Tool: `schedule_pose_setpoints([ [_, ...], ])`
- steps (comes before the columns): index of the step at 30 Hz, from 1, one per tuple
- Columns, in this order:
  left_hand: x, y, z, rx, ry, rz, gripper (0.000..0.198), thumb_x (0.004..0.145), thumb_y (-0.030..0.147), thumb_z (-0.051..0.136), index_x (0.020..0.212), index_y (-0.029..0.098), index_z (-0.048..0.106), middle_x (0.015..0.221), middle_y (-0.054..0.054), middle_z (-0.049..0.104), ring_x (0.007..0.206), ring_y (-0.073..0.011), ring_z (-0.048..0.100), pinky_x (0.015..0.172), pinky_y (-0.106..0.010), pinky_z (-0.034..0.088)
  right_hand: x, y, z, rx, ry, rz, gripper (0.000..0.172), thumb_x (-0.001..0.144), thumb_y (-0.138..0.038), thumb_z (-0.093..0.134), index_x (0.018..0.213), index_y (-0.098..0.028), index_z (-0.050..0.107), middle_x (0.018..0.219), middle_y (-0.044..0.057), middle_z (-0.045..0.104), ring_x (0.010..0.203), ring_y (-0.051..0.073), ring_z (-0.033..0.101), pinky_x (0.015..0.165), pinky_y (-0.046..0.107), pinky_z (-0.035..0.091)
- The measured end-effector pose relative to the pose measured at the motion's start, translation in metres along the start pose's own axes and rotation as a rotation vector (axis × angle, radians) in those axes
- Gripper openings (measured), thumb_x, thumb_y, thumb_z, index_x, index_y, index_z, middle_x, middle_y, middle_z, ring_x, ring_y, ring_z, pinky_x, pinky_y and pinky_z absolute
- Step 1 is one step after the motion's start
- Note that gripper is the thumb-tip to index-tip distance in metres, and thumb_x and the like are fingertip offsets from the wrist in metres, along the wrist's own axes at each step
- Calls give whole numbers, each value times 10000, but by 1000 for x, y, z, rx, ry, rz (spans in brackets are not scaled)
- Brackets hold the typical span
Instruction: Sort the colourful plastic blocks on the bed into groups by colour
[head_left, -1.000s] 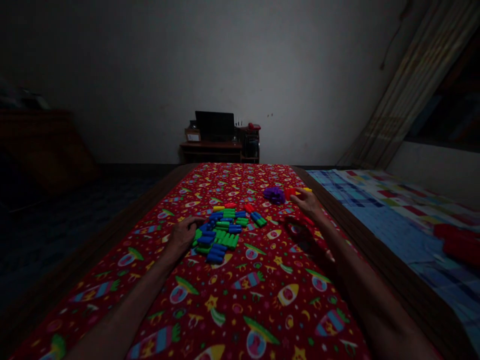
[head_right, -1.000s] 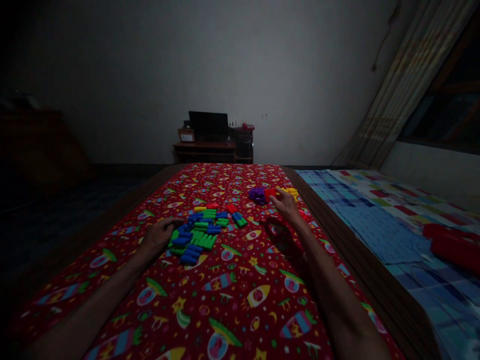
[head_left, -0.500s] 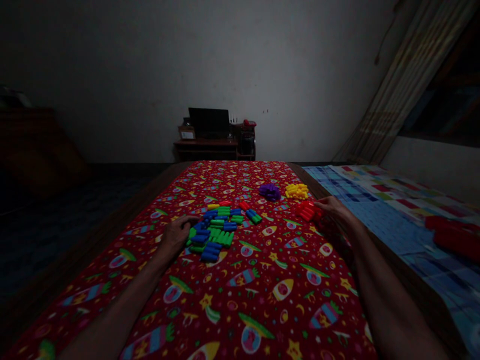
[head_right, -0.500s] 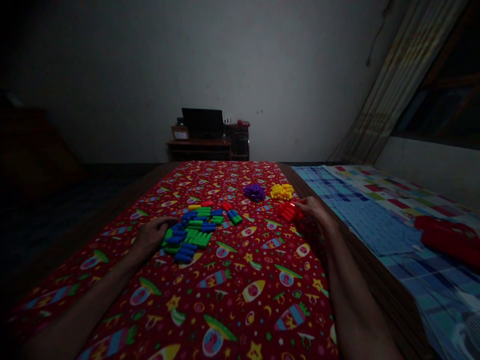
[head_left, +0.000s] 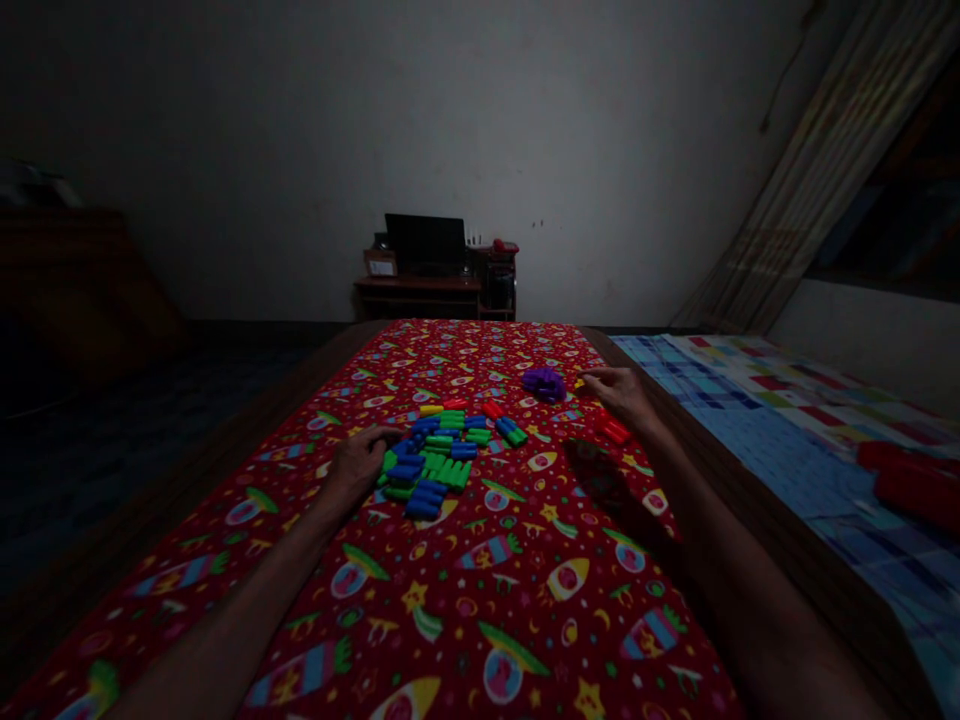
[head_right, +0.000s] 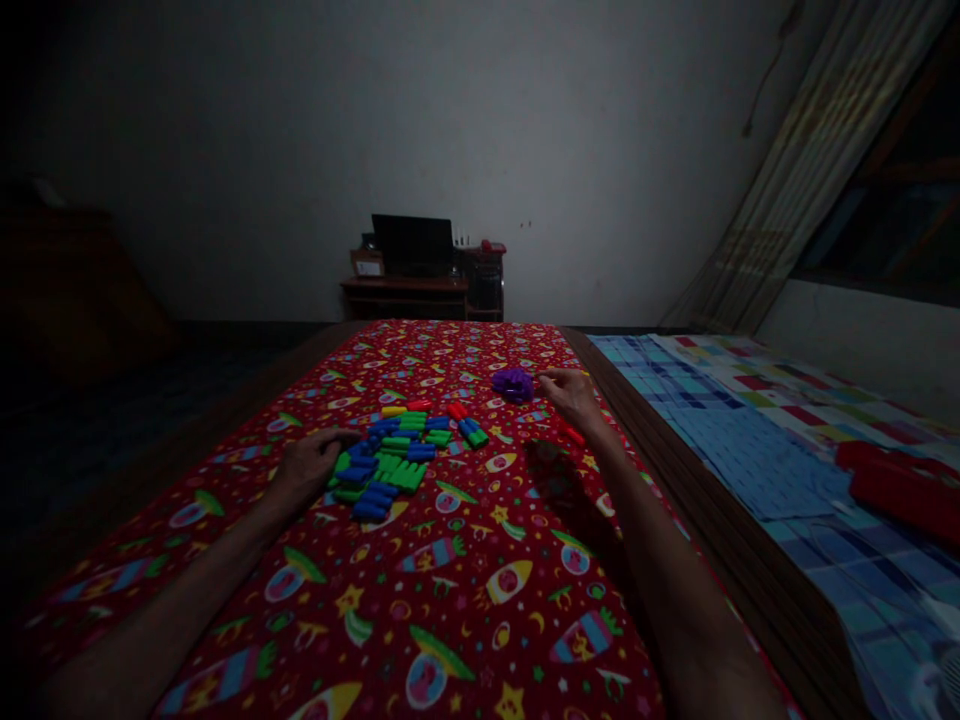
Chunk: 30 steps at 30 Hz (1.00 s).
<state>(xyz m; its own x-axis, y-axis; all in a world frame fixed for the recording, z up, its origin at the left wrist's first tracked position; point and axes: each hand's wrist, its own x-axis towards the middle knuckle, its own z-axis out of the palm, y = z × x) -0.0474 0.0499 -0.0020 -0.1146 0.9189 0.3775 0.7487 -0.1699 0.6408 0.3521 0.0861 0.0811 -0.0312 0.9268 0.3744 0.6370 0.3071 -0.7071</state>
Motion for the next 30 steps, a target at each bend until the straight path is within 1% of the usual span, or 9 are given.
schedule_pose_setpoints([
  [4,0,-1,1,-9,0,2,374,710,280,402,860,203,736,908,-39,757,838,-212,698,784,-289,557,15,-30,72,-274,-240,-210,302,854,-242,531,1079,-130,698,979,102,734,869,200,673,773,269,476],
  [7,1,-3,1,-22,3,4,368,710,268,401,853,207,735,897,-32,758,830,-203,698,779,-286,558,22,-46,117,-515,-353,-193,279,873,-247,527,1075,-124,675,1050,134,699,948,216,637,774,264,441],
  [10,1,-5,2,-30,4,7,365,717,260,402,853,209,737,897,-27,758,819,-192,697,788,-286,556,21,-51,140,-591,-359,-162,275,875,-183,481,1078,-113,652,1086,163,666,989,233,610,761,272,414],
  [12,1,-7,2,-32,-2,9,367,721,258,400,854,209,738,905,-27,758,821,-193,697,785,-292,557,17,-49,142,-593,-345,-162,293,878,-168,454,1101,-117,637,1092,164,657,995,234,602,760,275,403],
  [16,2,-6,2,-35,-7,-2,369,709,243,398,848,202,738,892,-30,759,828,-193,698,788,-289,555,6,-32,114,-530,-221,-230,370,876,-227,476,1219,-135,580,1038,137,680,924,226,615,743,277,408],
  [20,1,-3,2,-34,-8,5,378,717,256,398,875,200,737,911,-34,758,837,-197,698,798,-284,552,-19,0,53,-444,-7,-282,446,845,-231,501,1279,-137,545,1024,125,698,887,214,634,768,283,438],
  [25,2,-2,2,-33,-18,10,383,697,268,395,858,199,735,907,-42,757,833,-212,700,791,-292,557,-65,46,-18,-603,151,-115,457,835,-288,509,1265,-142,565,953,124,715,779,228,659,690,298,459],
  [27,3,-2,2,-32,-17,-8,380,679,263,394,836,202,734,909,-41,758,843,-213,701,794,-290,558,-79,60,-30,-691,159,-24,470,841,-293,504,1282,-139,551,908,119,719,745,228,658,658,292,454],
  [30,3,-1,1,-28,-22,-14,380,664,257,394,826,208,734,928,-36,758,858,-213,700,809,-290,555,-87,70,-31,-792,148,61,461,857,-298,505,1288,-140,546,923,130,711,764,228,655,643,286,445],
])
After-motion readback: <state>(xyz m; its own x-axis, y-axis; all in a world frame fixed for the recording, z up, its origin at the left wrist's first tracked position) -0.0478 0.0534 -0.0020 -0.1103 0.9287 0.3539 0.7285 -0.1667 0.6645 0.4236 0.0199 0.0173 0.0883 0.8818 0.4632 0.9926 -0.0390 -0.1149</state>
